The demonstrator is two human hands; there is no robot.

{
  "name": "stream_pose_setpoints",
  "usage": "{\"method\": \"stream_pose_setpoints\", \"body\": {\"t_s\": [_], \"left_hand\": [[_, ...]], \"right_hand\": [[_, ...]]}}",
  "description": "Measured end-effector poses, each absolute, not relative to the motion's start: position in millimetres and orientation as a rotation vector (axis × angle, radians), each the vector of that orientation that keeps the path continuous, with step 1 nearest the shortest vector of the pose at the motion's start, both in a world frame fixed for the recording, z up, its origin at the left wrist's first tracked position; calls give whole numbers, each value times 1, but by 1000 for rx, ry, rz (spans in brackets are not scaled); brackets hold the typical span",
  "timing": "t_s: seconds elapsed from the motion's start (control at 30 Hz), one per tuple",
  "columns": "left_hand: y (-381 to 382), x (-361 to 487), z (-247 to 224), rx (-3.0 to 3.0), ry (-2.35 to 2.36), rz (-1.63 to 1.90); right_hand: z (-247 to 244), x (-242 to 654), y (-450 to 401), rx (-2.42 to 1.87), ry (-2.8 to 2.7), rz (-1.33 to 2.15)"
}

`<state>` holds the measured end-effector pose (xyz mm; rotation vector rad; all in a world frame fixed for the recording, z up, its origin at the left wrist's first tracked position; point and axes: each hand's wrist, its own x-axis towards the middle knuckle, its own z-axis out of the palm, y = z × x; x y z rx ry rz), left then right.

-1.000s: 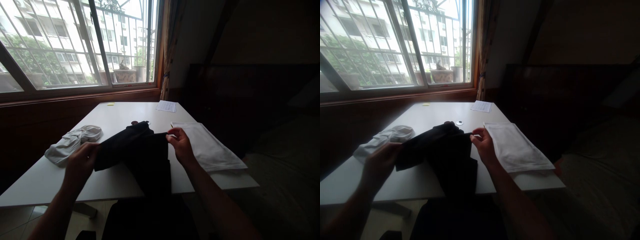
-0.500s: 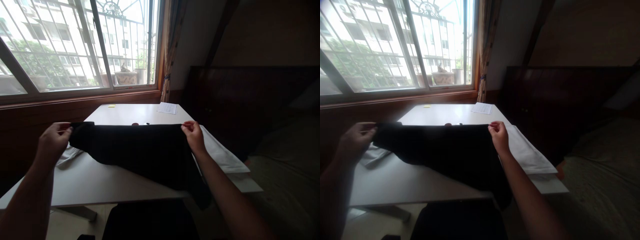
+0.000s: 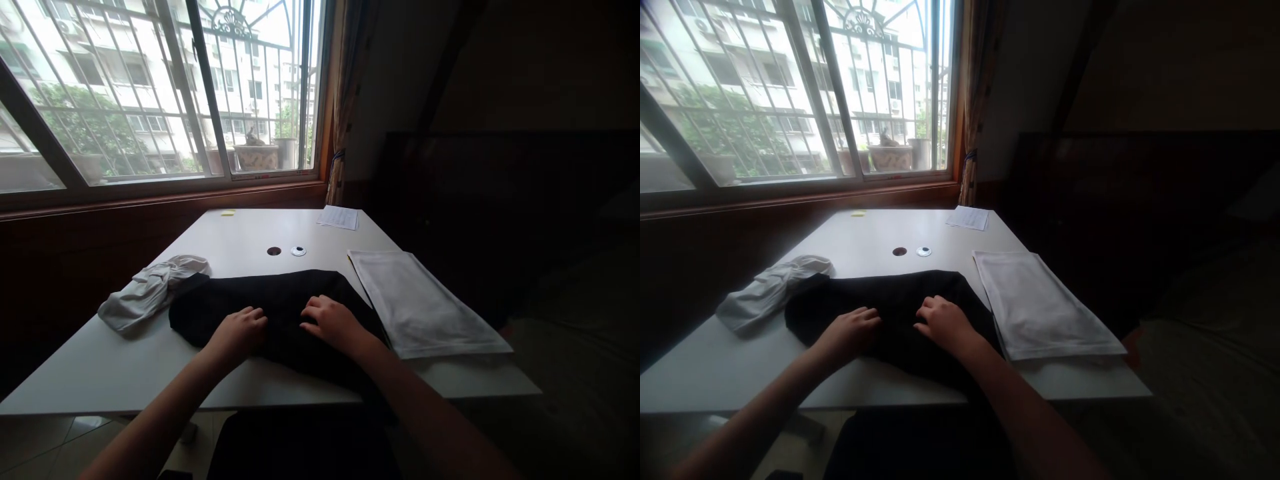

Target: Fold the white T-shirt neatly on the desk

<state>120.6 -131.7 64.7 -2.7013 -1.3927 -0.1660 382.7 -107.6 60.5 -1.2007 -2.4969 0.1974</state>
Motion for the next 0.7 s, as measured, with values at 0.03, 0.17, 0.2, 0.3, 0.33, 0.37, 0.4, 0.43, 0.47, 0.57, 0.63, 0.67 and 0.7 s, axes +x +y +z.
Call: {"method": "stream_pose_setpoints", "body": {"t_s": [0.03,0.17,0.2,0.3,0.33,0.37,0.4,0.43,0.47,0.57,0.63,0.67,0.7], "left_hand": [[-132,124,64,-2687,-1385,-121],[-130,127,65,-2654,-1367,-46],[-130,126,67,-2660,-1371,-51],[-132,123,71,-2716,-1393,-116],[-133,123,72,-2734,-1401,-139],[-134,123,73,-2744,-1408,-153],[-135,124,73,-2746,-1417,-151],[-135,125,72,-2742,-1427,-132],[-136,127,71,-2734,-1439,-105],[-136,132,67,-2724,-1463,-51],[-135,135,67,-2725,-1461,-69],[-135,136,70,-2723,-1461,-97],[-135,136,73,-2720,-1464,-142]], "right_hand": [[61,382,-108,-1204,-2511,197],[68,386,-111,-1176,-2505,309],[71,387,-113,-1161,-2495,362],[75,389,-116,-1112,-2499,489],[76,389,-117,-1098,-2510,505],[77,389,-117,-1085,-2521,507],[77,389,-117,-1074,-2528,496],[78,388,-117,-1066,-2527,478],[80,387,-117,-1063,-2520,454],[87,384,-119,-1058,-2486,362],[94,383,-121,-1029,-2459,299],[98,382,-122,-1007,-2434,276],[102,382,-124,-985,-2394,267]]}}
